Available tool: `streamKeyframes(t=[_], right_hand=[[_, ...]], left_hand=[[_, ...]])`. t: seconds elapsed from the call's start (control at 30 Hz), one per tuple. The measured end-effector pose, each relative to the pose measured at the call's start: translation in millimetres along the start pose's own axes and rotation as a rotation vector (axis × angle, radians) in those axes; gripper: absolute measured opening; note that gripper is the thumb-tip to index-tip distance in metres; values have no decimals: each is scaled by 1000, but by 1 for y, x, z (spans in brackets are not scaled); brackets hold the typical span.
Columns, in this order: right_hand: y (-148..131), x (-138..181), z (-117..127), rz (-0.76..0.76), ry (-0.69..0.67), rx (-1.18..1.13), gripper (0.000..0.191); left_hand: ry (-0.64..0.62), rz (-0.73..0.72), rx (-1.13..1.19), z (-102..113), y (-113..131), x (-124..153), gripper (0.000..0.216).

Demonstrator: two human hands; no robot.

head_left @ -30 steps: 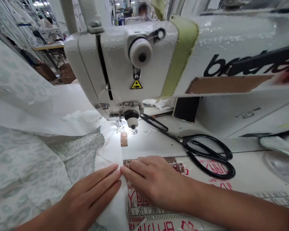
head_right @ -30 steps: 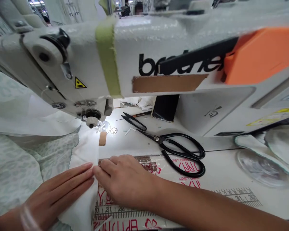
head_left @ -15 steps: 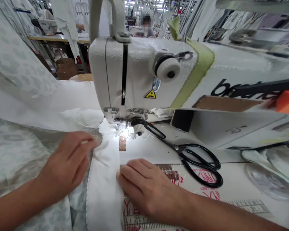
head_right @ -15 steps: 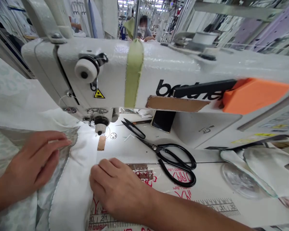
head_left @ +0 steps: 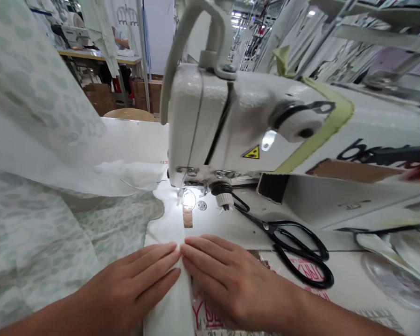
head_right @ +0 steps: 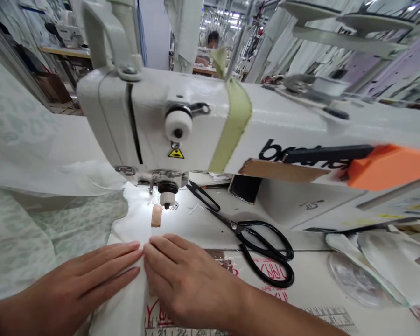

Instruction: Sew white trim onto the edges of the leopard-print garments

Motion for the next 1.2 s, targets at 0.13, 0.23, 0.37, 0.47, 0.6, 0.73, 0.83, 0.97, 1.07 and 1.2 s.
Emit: streamKeyframes(t=[0.13, 0.23, 0.37, 0.47, 0.6, 0.73, 0.83, 0.97, 1.07, 1.2], right_hand=[[11, -8, -2, -1, -15, -18, 31], [19, -10, -4, -22, -33, -15, 34], [26, -9, -8, -41, -17, 12, 33], [27, -6, -11, -54, 27, -13, 30], [30, -4, -12, -74, 16, -59, 32], [34, -2, -11, -90, 2, -112, 35], [35, -1, -10, -100, -24, -132, 35], [35, -1, -10, -98, -51, -144, 34], [34, -1, -10, -96, -56, -138, 34], [33, -1, -9, -96, -35, -129, 31]], left_hand=[[-89, -66, 27, 5, -21, -2, 42], [-170, -69, 50, 10, -33, -7, 48], [-160, -64, 74, 15, -31, -17, 44], [-90, -165, -3, 13, -19, -24, 33], [-45, -185, -102, 9, -8, -26, 35], [-133, -165, -67, 9, -12, -18, 33], [-147, -127, -58, 9, -14, -13, 33], [-64, -38, -11, 3, -5, -12, 34], [-38, 43, -7, -6, 8, -11, 36], [-8, 44, -75, -12, 19, -8, 34]])
Point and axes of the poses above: each hand's wrist, its own x-axis away from the middle knuckle, its own z-axis out of the back of the hand, y = z × x, the point moved 1 cm from there along -x, towards the middle knuckle, and after that the axes turned 4 degrees about z, right-handed, at the moved point
